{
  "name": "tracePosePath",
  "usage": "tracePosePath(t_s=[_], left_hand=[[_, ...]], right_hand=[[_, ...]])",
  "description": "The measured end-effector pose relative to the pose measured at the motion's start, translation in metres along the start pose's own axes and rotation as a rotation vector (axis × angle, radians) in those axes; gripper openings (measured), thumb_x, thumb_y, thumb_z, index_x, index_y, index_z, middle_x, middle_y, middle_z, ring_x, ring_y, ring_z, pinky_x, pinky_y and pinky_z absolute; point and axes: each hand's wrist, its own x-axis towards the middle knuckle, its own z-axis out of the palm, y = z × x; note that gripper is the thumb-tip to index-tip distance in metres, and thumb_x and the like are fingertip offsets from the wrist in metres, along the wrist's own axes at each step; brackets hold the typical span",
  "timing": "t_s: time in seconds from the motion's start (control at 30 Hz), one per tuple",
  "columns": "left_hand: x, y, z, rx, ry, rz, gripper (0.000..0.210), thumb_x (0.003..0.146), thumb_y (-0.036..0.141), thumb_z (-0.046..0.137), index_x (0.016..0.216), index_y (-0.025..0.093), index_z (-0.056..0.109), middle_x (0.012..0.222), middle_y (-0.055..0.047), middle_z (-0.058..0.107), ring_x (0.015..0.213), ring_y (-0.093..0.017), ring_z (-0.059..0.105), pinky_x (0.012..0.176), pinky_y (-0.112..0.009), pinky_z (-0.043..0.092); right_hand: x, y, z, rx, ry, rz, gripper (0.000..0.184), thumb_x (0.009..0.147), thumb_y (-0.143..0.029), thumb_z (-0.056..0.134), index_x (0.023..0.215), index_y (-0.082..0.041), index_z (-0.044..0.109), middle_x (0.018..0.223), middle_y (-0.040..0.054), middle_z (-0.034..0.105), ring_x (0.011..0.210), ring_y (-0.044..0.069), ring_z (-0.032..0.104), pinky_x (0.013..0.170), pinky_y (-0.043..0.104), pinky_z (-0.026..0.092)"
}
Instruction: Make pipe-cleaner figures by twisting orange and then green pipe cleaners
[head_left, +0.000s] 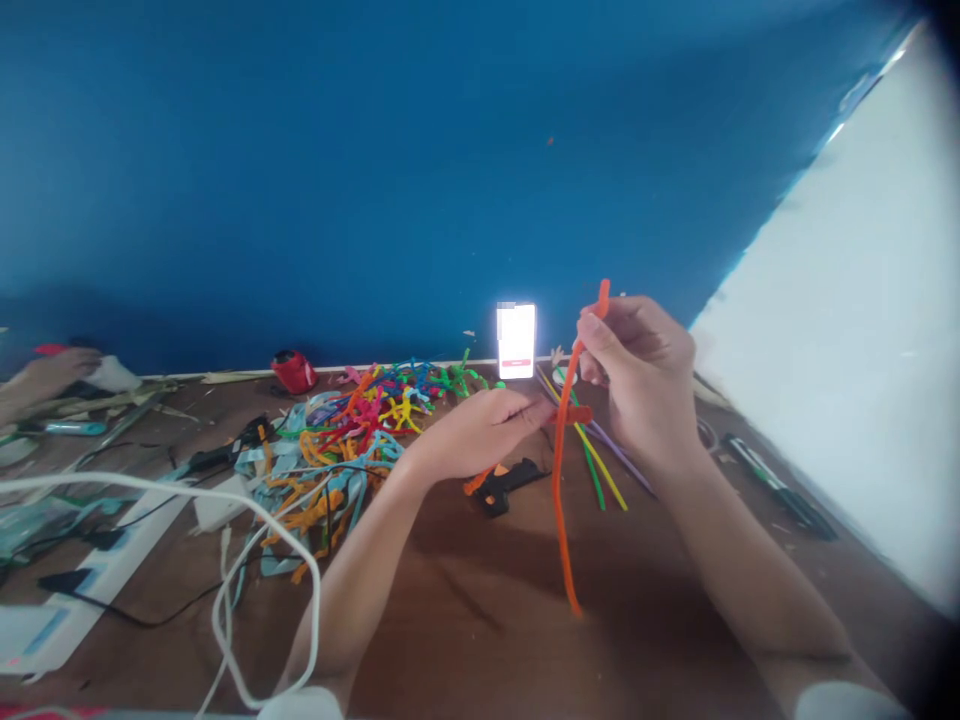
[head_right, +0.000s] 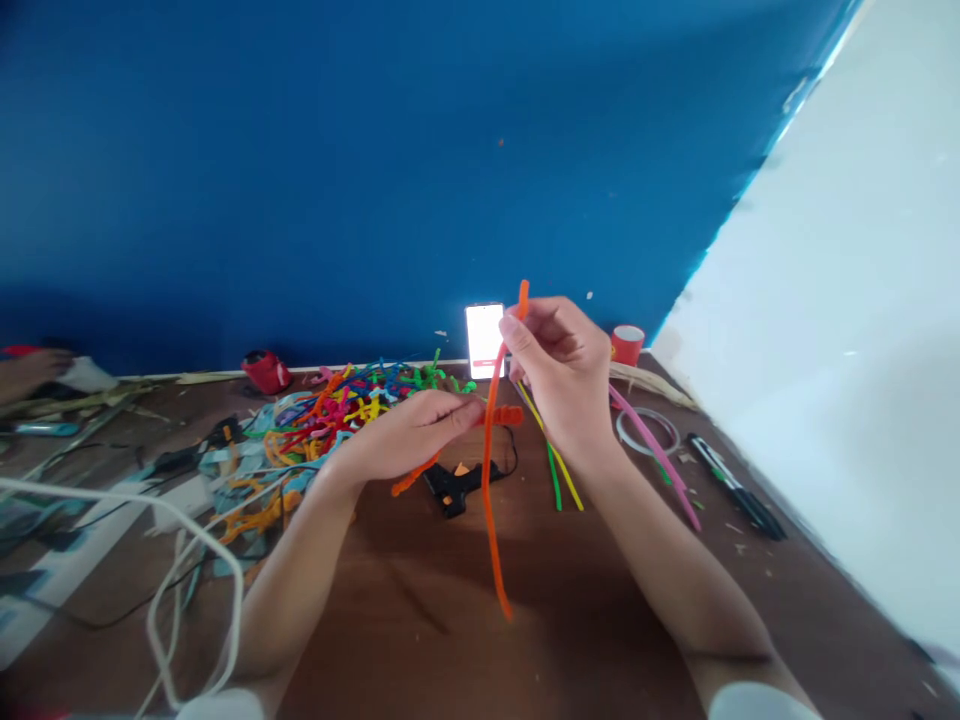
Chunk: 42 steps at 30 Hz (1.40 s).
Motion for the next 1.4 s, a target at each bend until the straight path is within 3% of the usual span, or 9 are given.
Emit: tracePosePath(t_s=[0.27, 0.47, 0.6, 0.73, 0.83, 1.0, 1.1, 1.2, 1.4], left_hand=[[-0.002, 0.006, 0.003, -0.037, -0.159, 0.042, 0.047, 0.103, 0.049, 0.031, 0.072, 0.019, 0.049, 0.067, 0.001, 0.051, 0.064, -0.012, 0.047, 0.061, -0.026, 0.034], [0.0, 0.011, 0.002, 0.004, -0.113, 0.046, 0.033, 0.1, 0.04, 0.044, 0.075, 0.019, 0.046, 0.068, 0.004, 0.047, 0.063, -0.011, 0.042, 0.058, -0.026, 0.029], [-0.001, 0.011, 0.003, -0.007, -0.04, 0.025, 0.032, 0.099, 0.039, 0.046, 0.075, 0.019, 0.044, 0.068, 0.005, 0.046, 0.062, -0.01, 0.04, 0.057, -0.026, 0.028], [-0.002, 0.008, 0.0, -0.014, 0.005, 0.009, 0.032, 0.098, 0.041, 0.047, 0.075, 0.019, 0.049, 0.069, 0.004, 0.048, 0.062, -0.01, 0.042, 0.058, -0.026, 0.029], [-0.004, 0.006, -0.004, -0.01, 0.003, -0.009, 0.034, 0.098, 0.043, 0.046, 0.075, 0.019, 0.05, 0.066, 0.004, 0.048, 0.061, -0.01, 0.042, 0.056, -0.026, 0.028], [-0.004, 0.002, -0.009, -0.009, 0.1, -0.037, 0.031, 0.098, 0.041, 0.044, 0.082, 0.018, 0.057, 0.071, 0.002, 0.054, 0.065, -0.012, 0.046, 0.06, -0.025, 0.033], [-0.004, -0.001, -0.011, -0.038, 0.155, -0.058, 0.028, 0.098, 0.037, 0.045, 0.087, 0.016, 0.06, 0.077, 0.0, 0.06, 0.07, -0.012, 0.05, 0.064, -0.025, 0.037], [-0.005, -0.004, -0.01, -0.073, 0.159, -0.05, 0.026, 0.097, 0.035, 0.048, 0.086, 0.015, 0.061, 0.08, -0.001, 0.063, 0.071, -0.013, 0.053, 0.065, -0.025, 0.038], [-0.004, -0.007, -0.01, -0.033, 0.215, 0.005, 0.022, 0.095, 0.033, 0.053, 0.091, 0.015, 0.064, 0.094, -0.005, 0.07, 0.085, -0.018, 0.061, 0.075, -0.028, 0.044]], right_hand=[[0.018, 0.017, -0.009, 0.061, 0.186, 0.045, 0.025, 0.08, -0.04, 0.078, 0.079, -0.025, 0.057, 0.065, -0.0057, 0.054, 0.043, 0.007, 0.044, 0.037, 0.026, 0.028], [0.027, 0.031, -0.011, 0.1, 0.16, 0.132, 0.024, 0.078, -0.036, 0.079, 0.079, -0.022, 0.059, 0.065, -0.0058, 0.055, 0.043, 0.005, 0.044, 0.039, 0.024, 0.03], [0.025, 0.037, -0.01, 0.069, 0.112, 0.165, 0.03, 0.078, -0.034, 0.077, 0.1, -0.025, 0.058, 0.073, -0.0051, 0.061, 0.045, 0.007, 0.048, 0.041, 0.024, 0.035], [0.02, 0.032, -0.01, -0.19, 0.096, -0.071, 0.049, 0.082, -0.026, 0.072, 0.128, -0.031, 0.053, 0.089, -0.0027, 0.064, 0.057, 0.01, 0.052, 0.049, 0.026, 0.041], [0.012, 0.023, -0.008, -0.37, 0.019, -0.264, 0.033, 0.091, -0.024, 0.061, 0.124, -0.03, 0.061, 0.096, 0.0012, 0.064, 0.067, 0.013, 0.055, 0.059, 0.03, 0.046], [-0.001, 0.012, -0.005, -0.398, -0.082, -0.352, 0.028, 0.096, -0.024, 0.054, 0.122, -0.032, 0.059, 0.104, 0.0039, 0.066, 0.071, 0.016, 0.061, 0.061, 0.033, 0.051], [-0.004, 0.005, -0.005, -0.488, -0.267, -0.511, 0.038, 0.092, -0.026, 0.059, 0.13, -0.033, 0.055, 0.123, 0.0086, 0.063, 0.096, 0.024, 0.066, 0.075, 0.041, 0.055], [-0.006, -0.002, -0.004, -0.668, -0.488, -0.686, 0.058, 0.087, -0.037, 0.068, 0.141, -0.033, 0.047, 0.151, 0.011, 0.047, 0.131, 0.037, 0.051, 0.098, 0.054, 0.048], [-0.006, 0.002, 0.0, -0.791, -0.698, -0.698, 0.066, 0.088, -0.039, 0.068, 0.147, -0.029, 0.042, 0.154, 0.0094, 0.047, 0.139, 0.034, 0.041, 0.112, 0.052, 0.037]])
